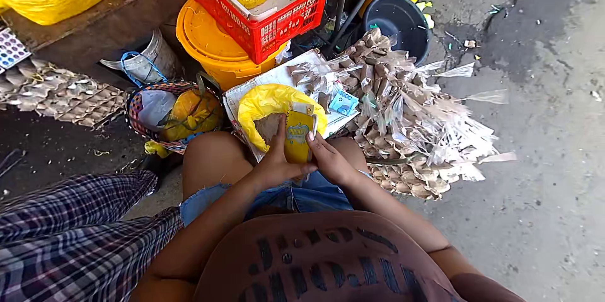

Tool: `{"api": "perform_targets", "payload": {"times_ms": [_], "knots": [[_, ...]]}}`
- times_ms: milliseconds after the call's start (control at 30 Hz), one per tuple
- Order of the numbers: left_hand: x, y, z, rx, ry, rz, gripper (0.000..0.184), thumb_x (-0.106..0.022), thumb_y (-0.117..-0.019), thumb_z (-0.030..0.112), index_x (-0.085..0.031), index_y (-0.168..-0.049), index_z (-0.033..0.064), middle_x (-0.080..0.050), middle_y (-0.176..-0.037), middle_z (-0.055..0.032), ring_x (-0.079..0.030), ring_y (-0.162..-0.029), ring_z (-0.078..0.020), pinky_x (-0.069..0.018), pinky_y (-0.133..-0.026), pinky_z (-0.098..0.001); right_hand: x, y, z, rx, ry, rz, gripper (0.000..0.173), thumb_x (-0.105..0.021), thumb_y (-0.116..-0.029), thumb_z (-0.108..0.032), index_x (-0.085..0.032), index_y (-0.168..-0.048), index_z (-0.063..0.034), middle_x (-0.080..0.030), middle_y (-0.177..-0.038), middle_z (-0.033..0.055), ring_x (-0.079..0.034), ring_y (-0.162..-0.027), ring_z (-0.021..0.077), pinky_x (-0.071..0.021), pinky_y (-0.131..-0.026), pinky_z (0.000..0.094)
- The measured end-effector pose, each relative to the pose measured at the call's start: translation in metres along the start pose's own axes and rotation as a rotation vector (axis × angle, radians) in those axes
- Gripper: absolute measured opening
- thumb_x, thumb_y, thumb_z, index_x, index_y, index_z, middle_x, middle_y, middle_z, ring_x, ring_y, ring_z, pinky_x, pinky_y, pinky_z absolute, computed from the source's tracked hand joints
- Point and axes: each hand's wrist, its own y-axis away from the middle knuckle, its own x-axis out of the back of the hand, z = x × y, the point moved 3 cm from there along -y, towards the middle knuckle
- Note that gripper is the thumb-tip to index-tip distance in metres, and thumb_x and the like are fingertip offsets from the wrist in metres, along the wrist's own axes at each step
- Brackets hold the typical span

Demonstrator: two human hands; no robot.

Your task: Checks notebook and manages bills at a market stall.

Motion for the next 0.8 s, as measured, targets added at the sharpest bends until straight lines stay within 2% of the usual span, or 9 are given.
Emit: {"api": "perform_targets", "payload": {"times_ms": [67,133,233,367,567,667,700,733,800], "knots": [[-0.003,0.002,0.002,0.034,-0.053,-0.021,0.140,-0.093,-0.0701,0.036,0.009,-0.165,0.0210,-0.026,-0.161,-0.0267,-0.045,-0.141,-0.0269,-0.0440,-0.113,-0.0399,0.000,0.001,-0.001,-0.032,0.013,-0.025,0.064,-0.030,-0.1098,-0.040,-0.018,-0.157,0.0014,-0.052,-0.143,0.0137,-0.058,-0.125,0.0067,-0.0493,-0.107,0.0269],[-0.002,0.004,0.001,0.011,0.027,-0.072,0.135,-0.090,-0.0740,0.034,0.009,-0.165,0.0197,-0.028,-0.161,-0.0223,-0.048,-0.139,-0.0207,-0.0459,-0.112,-0.0351,0.003,0.001,-0.005,-0.044,-0.015,-0.040,0.060,-0.032,-0.1099,-0.037,-0.021,-0.156,-0.0013,-0.053,-0.142,0.0118,-0.060,-0.123,0.0083,-0.0523,-0.104,0.0285],[0.003,0.008,0.002,-0.050,0.209,-0.167,0.126,-0.084,-0.0776,0.031,0.006,-0.164,0.0157,-0.041,-0.155,-0.0174,-0.056,-0.132,-0.0170,-0.0513,-0.107,-0.0328,0.011,0.005,-0.007,-0.018,-0.099,-0.069,0.058,-0.034,-0.1098,-0.035,-0.021,-0.157,-0.0038,-0.053,-0.143,0.0102,-0.061,-0.124,0.0122,-0.0547,-0.103,0.0330],[0.006,0.010,0.002,-0.077,0.324,-0.221,0.121,-0.082,-0.0811,0.027,0.005,-0.164,0.0197,-0.047,-0.150,-0.0148,-0.061,-0.126,-0.0182,-0.0538,-0.105,-0.0340,0.018,0.009,-0.008,-0.019,-0.165,-0.044,0.050,-0.037,-0.1092,-0.032,-0.027,-0.150,-0.0049,-0.064,-0.125,0.0039,-0.066,-0.113,0.0095,-0.0552,-0.100,0.0306],[0.012,0.015,-0.003,-0.194,0.605,-0.254,0.111,-0.080,-0.0862,0.033,-0.001,-0.162,0.0146,-0.059,-0.139,-0.0055,-0.064,-0.120,-0.0155,-0.0533,-0.105,-0.0345,0.027,0.005,-0.014,-0.006,-0.201,0.030,0.045,-0.050,-0.1033,-0.012,-0.039,-0.146,-0.0098,-0.069,-0.119,0.0049,-0.071,-0.104,0.0137,-0.0590,-0.095,0.0335],[0.018,0.018,-0.002,-0.234,0.546,-0.303,0.109,-0.078,-0.0886,0.031,0.000,-0.163,0.0143,-0.056,-0.141,-0.0070,-0.063,-0.122,-0.0170,-0.0531,-0.106,-0.0357,0.038,-0.009,-0.013,0.028,-0.174,0.148,0.063,-0.051,-0.1022,-0.009,-0.026,-0.159,-0.0149,-0.063,-0.131,0.0108,-0.070,-0.106,0.0185,-0.0595,-0.093,0.0368],[0.019,0.019,-0.001,-0.241,0.521,-0.318,0.108,-0.077,-0.0889,0.032,-0.001,-0.163,0.0133,-0.056,-0.141,-0.0067,-0.063,-0.122,-0.0166,-0.0534,-0.105,-0.0352,0.041,-0.013,-0.014,0.021,-0.170,0.196,0.062,-0.051,-0.1036,-0.009,-0.026,-0.160,-0.0158,-0.062,-0.131,0.0113,-0.070,-0.104,0.0187,-0.0601,-0.090,0.0368],[0.020,0.021,0.000,-0.247,0.514,-0.333,0.106,-0.077,-0.0895,0.033,-0.003,-0.163,0.0124,-0.056,-0.141,-0.0060,-0.063,-0.122,-0.0160,-0.0531,-0.106,-0.0348,0.043,-0.016,-0.016,0.000,-0.169,0.251,0.054,-0.051,-0.1049,-0.009,-0.034,-0.156,-0.0142,-0.064,-0.126,0.0105,-0.070,-0.099,0.0178,-0.0604,-0.086,0.0359],[0.022,0.024,0.003,-0.254,0.530,-0.362,0.102,-0.076,-0.0906,0.034,-0.007,-0.162,0.0125,-0.056,-0.143,-0.0039,-0.062,-0.124,-0.0147,-0.0518,-0.108,-0.0343,0.047,-0.021,-0.019,-0.039,-0.146,0.329,0.027,-0.054,-0.1047,-0.007,-0.058,-0.131,-0.0065,-0.069,-0.103,0.0075,-0.070,-0.084,0.0139,-0.0613,-0.077,0.0319]]}}
